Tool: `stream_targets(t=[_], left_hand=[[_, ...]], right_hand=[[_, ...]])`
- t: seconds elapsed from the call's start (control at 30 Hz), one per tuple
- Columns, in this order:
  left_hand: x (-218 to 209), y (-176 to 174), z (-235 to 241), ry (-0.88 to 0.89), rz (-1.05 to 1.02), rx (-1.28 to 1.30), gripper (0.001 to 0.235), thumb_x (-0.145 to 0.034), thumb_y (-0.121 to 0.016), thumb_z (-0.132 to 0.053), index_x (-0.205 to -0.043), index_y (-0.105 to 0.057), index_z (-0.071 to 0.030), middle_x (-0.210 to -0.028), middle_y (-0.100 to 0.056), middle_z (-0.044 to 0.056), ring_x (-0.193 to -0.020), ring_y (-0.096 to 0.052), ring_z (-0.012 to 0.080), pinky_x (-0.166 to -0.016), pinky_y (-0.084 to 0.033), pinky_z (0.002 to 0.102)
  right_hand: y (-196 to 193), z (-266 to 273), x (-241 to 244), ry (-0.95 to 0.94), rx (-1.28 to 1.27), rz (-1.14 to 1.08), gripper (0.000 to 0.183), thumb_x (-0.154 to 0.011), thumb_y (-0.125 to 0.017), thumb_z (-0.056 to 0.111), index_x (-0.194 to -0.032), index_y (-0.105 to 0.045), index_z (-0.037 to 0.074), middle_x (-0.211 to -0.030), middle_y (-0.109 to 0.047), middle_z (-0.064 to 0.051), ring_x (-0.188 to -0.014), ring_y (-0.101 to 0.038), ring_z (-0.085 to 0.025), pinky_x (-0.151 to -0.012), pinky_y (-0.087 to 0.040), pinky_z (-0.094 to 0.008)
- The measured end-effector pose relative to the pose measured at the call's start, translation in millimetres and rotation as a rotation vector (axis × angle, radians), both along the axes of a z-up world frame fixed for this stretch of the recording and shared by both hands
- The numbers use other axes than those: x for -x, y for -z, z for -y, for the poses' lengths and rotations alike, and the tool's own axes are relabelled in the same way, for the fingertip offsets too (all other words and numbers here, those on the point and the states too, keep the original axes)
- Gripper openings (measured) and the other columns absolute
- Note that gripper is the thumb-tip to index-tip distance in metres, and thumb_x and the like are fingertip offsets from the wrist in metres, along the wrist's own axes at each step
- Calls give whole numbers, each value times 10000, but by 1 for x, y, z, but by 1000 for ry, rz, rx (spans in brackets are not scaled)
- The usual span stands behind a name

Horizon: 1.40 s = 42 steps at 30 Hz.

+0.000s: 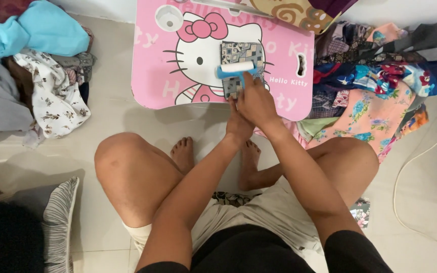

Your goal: The person sits on the floor and uses a small handheld iron to press a patterned piece of fabric on a pink Hello Kitty ironing board. They repeatedly fold the fabric and iron different sections, smoothing out creases.

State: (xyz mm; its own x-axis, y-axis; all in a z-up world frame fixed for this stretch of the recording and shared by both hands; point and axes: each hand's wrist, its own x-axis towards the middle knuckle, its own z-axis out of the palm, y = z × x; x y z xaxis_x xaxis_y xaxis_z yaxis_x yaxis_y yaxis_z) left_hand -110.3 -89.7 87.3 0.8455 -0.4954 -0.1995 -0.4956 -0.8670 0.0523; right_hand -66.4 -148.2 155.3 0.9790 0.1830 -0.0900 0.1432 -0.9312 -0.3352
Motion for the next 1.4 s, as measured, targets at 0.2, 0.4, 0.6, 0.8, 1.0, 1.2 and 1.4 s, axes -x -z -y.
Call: stream_targets(t=[0.2,0.4,0.6,0.8,1.0,1.2,1.4], left_hand=[[-12,51,17,-4,70,21,644,-992,-530,-72,-1593,-310,1,-1647,-267,279,-1526,-193,511,-1157,-222,771],[-14,75,27,-79,250,161,653,-937,-630,-106,-1527,-396,48,-1578,-359,309,-1458,-293,530,-1093,-285,770],[-9,49,18,-75,247,114,550,-957,-580,-100,-1483,-487,30,-1587,-351,272,-1461,-288,504,-1090,-265,768],[-16,92,32,-120,400,229,546,-954,-572,-100,-1478,-484,25,-1513,-446,308,-1419,-365,527,-1069,-294,777],[4,63,29,6,543,164,562,-967,-597,-266,-1493,-523,-84,-1565,-455,211,-1494,-370,416,-1152,-311,731],[36,57,43,331,267,72,720,-949,-600,-280,-1598,-349,-96,-1648,-366,166,-1539,-262,451,-1230,-212,661],[47,63,46,328,211,105,708,-967,-561,-259,-1607,-319,-75,-1667,-311,198,-1556,-238,406,-1236,-225,609]], right_hand=[[38,5,-75,-53,28,120,435,-978,-523,129,-1397,-476,24,-1056,-620,-278,-941,-704,-556,-755,-593,-625],[11,27,-57,-11,-111,132,442,-969,-552,122,-1397,-517,18,-1062,-648,-304,-988,-685,-561,-795,-572,-637],[9,42,-3,79,16,50,472,-974,-523,143,-1429,-486,25,-1048,-633,-311,-971,-678,-575,-790,-569,-651],[38,50,-74,-9,44,135,449,-967,-571,149,-1394,-511,23,-995,-644,-278,-945,-700,-550,-785,-587,-618],[-6,57,-76,-62,-23,-22,425,-1005,-526,102,-1406,-496,-36,-1003,-683,-274,-811,-656,-462,-576,-476,-551],[-19,61,22,31,-26,-138,477,-1008,-562,163,-1444,-437,18,-1007,-661,-273,-807,-636,-490,-575,-464,-572],[-60,75,40,30,34,-227,477,-988,-502,82,-1456,-489,-4,-1057,-695,-266,-874,-690,-420,-718,-551,-546]])
